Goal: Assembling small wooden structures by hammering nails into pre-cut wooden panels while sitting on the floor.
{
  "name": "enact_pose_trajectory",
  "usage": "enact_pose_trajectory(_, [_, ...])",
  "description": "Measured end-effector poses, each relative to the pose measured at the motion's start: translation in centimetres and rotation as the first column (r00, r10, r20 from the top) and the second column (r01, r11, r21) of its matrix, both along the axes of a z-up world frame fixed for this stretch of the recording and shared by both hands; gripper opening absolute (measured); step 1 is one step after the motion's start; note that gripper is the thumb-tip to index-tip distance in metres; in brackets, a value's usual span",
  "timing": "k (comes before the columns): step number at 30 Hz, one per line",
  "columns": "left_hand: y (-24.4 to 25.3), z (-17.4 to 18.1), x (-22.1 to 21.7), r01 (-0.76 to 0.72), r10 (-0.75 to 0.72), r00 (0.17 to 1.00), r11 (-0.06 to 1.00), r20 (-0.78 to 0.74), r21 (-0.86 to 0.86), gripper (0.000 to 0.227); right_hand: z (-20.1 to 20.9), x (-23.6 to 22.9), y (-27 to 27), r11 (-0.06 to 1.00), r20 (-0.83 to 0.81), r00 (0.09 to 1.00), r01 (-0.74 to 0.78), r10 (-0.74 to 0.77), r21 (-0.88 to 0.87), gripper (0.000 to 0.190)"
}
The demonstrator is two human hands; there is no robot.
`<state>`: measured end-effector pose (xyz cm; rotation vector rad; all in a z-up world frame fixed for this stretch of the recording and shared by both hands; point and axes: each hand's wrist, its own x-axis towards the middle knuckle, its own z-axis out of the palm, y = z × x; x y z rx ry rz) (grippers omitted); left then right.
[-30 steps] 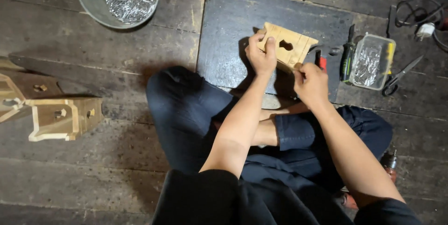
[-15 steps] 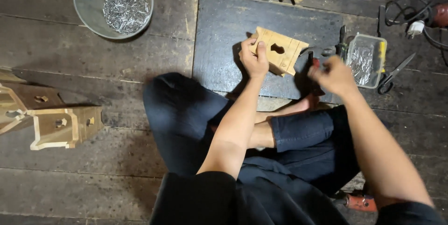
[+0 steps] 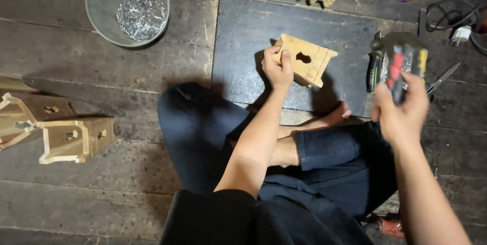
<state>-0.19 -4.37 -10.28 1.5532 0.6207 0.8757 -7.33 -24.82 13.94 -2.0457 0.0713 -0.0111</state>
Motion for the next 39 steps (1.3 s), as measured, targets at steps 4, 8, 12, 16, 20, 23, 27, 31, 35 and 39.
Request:
enact_pose_trajectory(4, [0.0,-0.4,0.0,0.006,-0.006,0.999,1.000,-0.045,-0.011,0.029,2.5,-4.2,2.6,0.979,0.298,0.933,-0.199,0.204,-0.047,0.043])
enact_pose_trajectory(8, [1.1,1.6,-0.2,-0.010,0.007,0.994,1.000,0.107,0.021,0.020,-1.4,-5.3,4.1,0.952,0.275,0.932,-0.165,0.236,-0.258,0.035])
enact_pose_trajectory(12, [1.5,1.2,-0.3,-0.030,0.023,0.980,0.999,0.195,0.034,0.017,-0.9,-4.8,4.6,0.898,0.123,0.946,-0.237,0.301,-0.371,0.042])
enact_pose_trajectory(16, [1.2,1.5,-0.1,-0.012,0.003,0.986,0.999,0.165,0.051,0.019,-0.1,-4.6,3.1,0.935,0.370,0.877,-0.207,0.309,-0.289,0.038])
enact_pose_trajectory(20, [1.5,1.7,0.1,-0.009,0.004,0.989,0.999,0.145,0.034,0.019,-4.3,-5.4,3.7,0.953,0.354,0.900,-0.169,0.254,-0.252,0.044])
enact_pose_trajectory(23, [1.0,1.2,0.6,-0.027,0.019,0.982,0.999,0.186,0.040,0.018,-3.5,-5.3,4.9,0.957,0.249,0.941,-0.168,0.227,-0.238,0.039])
enact_pose_trajectory(27, [1.6,1.8,-0.1,-0.009,0.004,0.992,0.999,0.127,0.035,0.019,-3.0,-5.9,4.2,0.980,0.494,0.848,-0.139,0.191,-0.141,0.048])
enact_pose_trajectory(31, [1.1,2.0,-1.0,-0.024,0.019,0.991,0.999,0.130,0.038,0.018,-5.0,-6.2,5.4,0.948,0.285,0.931,-0.147,0.229,-0.283,0.041])
enact_pose_trajectory(35, [1.2,-0.2,0.3,-0.020,0.015,0.991,0.999,0.132,0.043,0.022,-5.2,-5.8,5.0,0.964,0.441,0.867,-0.145,0.231,-0.220,0.041])
enact_pose_trajectory(39, [1.2,1.8,0.0,-0.027,0.022,0.991,0.999,0.130,0.033,0.018,-8.4,-6.4,4.6,0.929,0.215,0.955,-0.121,0.205,-0.349,0.040])
